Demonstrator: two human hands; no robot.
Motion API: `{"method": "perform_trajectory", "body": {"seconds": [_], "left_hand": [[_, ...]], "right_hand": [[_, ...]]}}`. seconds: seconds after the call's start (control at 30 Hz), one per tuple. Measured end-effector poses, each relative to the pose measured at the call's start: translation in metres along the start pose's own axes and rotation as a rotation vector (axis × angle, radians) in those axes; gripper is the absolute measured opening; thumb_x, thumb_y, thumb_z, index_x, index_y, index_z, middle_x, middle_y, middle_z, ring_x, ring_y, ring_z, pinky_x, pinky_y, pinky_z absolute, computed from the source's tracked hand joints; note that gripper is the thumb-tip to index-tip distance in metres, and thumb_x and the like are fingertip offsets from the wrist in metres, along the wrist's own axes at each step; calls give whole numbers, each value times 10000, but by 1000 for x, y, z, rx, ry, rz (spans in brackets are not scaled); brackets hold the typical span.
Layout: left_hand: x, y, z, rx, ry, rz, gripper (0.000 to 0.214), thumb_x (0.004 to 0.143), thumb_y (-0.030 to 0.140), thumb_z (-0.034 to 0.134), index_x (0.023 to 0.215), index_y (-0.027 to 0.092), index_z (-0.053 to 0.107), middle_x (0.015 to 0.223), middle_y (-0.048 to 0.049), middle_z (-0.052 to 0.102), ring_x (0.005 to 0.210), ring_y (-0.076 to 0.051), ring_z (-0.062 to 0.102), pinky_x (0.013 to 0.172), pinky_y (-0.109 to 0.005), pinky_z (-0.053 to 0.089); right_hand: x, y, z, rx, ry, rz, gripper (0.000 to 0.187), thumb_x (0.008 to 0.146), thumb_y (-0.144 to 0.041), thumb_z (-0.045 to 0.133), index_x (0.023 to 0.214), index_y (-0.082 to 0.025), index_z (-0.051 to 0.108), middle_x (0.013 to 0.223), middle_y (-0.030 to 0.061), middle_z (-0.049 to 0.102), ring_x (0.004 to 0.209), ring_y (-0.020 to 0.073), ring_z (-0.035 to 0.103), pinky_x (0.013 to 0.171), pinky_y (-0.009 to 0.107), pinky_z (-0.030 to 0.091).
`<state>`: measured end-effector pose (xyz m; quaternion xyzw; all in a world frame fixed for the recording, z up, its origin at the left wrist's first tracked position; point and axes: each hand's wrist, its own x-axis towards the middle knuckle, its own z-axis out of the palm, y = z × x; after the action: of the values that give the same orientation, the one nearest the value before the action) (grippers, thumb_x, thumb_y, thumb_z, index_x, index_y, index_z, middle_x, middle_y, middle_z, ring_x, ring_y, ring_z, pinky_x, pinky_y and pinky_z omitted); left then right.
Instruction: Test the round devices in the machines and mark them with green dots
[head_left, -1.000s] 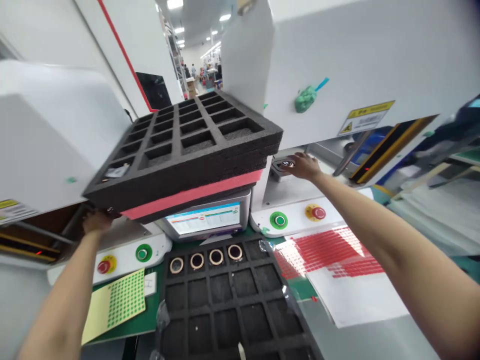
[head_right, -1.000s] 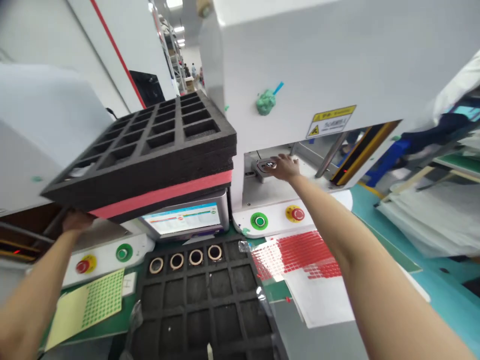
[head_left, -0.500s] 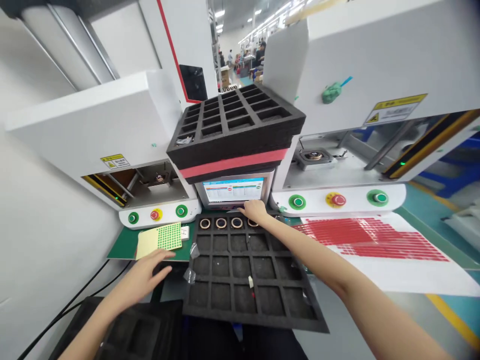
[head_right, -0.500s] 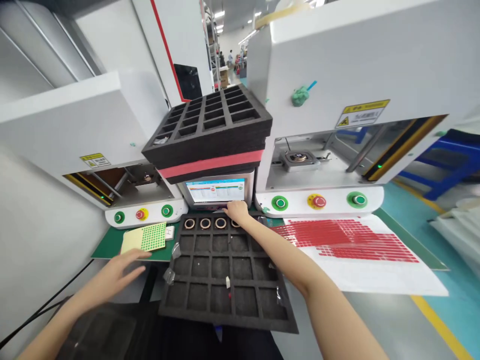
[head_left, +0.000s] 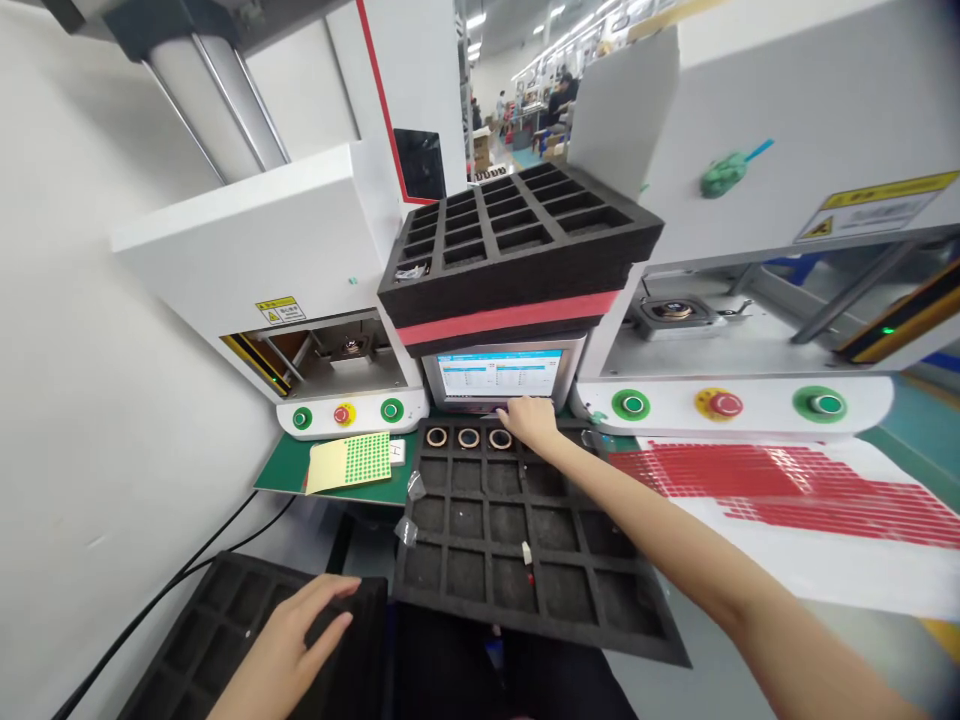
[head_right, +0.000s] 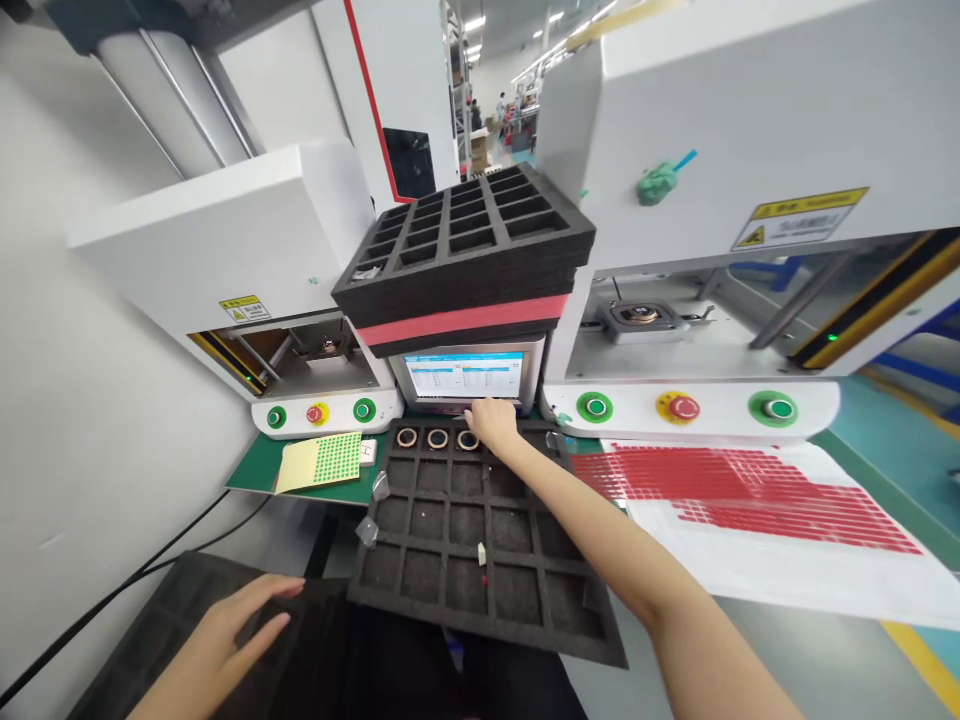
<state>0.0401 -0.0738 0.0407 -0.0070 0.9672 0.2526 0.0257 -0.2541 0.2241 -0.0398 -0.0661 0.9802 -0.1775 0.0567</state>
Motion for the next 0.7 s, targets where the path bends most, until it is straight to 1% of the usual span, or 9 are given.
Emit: {"method": "perform_trajectory", "body": {"seconds": [0.13,0.2,0.27,0.3,0.37,0.43,0.47,0.57,0.7], "left_hand": [[3,17,15,-55,-60,-3,266,889,330,547,1080,293,729,1128,-35,736,1044,-239,704,950,-388,569],[10,29,23,-97,-97,7,264,898,318,543,1087,284,724,1138,-40,730,1059,-236,695,969,-392,558],[19,45,31,-152,-136,33,264,908,298,538,1104,277,713,1147,-40,723,1075,-224,683,989,-382,543],[24,54,35,-183,-160,54,265,915,289,534,1116,273,707,1153,-40,719,1083,-216,677,998,-372,535],[34,72,43,-241,-215,113,267,923,275,535,1136,261,695,1164,-43,712,1095,-205,664,1007,-353,521],[43,88,50,-283,-273,187,267,924,261,543,1149,247,687,1170,-48,708,1098,-201,656,1010,-340,510],[46,95,52,-297,-292,221,262,923,254,548,1146,241,687,1166,-50,709,1093,-199,654,1008,-337,507],[52,109,58,-333,-288,282,252,925,234,546,1134,232,687,1147,-53,713,1072,-197,655,994,-333,505],[56,117,64,-415,-203,251,225,926,232,542,1090,225,696,1099,-48,723,1033,-188,664,952,-317,514]], "right_hand": [[-57,9,-13,269,41,-58,236,906,-333,586,767,-148,631,791,90,679,788,188,637,774,339,511],[-91,15,-19,457,46,-111,212,873,-374,578,818,-173,616,785,71,683,705,168,625,691,301,510],[-122,17,-25,637,58,-148,289,860,-467,550,921,-186,583,876,64,686,670,147,615,617,275,511],[-136,17,-28,765,73,-146,332,841,-510,563,930,-189,566,895,65,680,654,139,605,582,266,506],[-160,13,-33,1092,107,-90,375,762,-541,668,859,-197,552,834,48,661,597,121,567,521,246,477],[-178,7,-37,1416,122,15,394,647,-476,807,759,-196,553,723,19,631,524,94,504,472,224,432],[-185,4,-38,1526,115,69,399,597,-432,854,725,-192,561,691,10,622,500,83,477,458,217,415],[-199,-2,-40,1669,73,179,402,532,-376,904,682,-189,581,663,5,623,470,66,436,437,209,389],[-210,-5,-40,1797,-1,253,397,504,-339,925,665,-191,594,659,-1,633,451,56,430,433,198,380]]}}
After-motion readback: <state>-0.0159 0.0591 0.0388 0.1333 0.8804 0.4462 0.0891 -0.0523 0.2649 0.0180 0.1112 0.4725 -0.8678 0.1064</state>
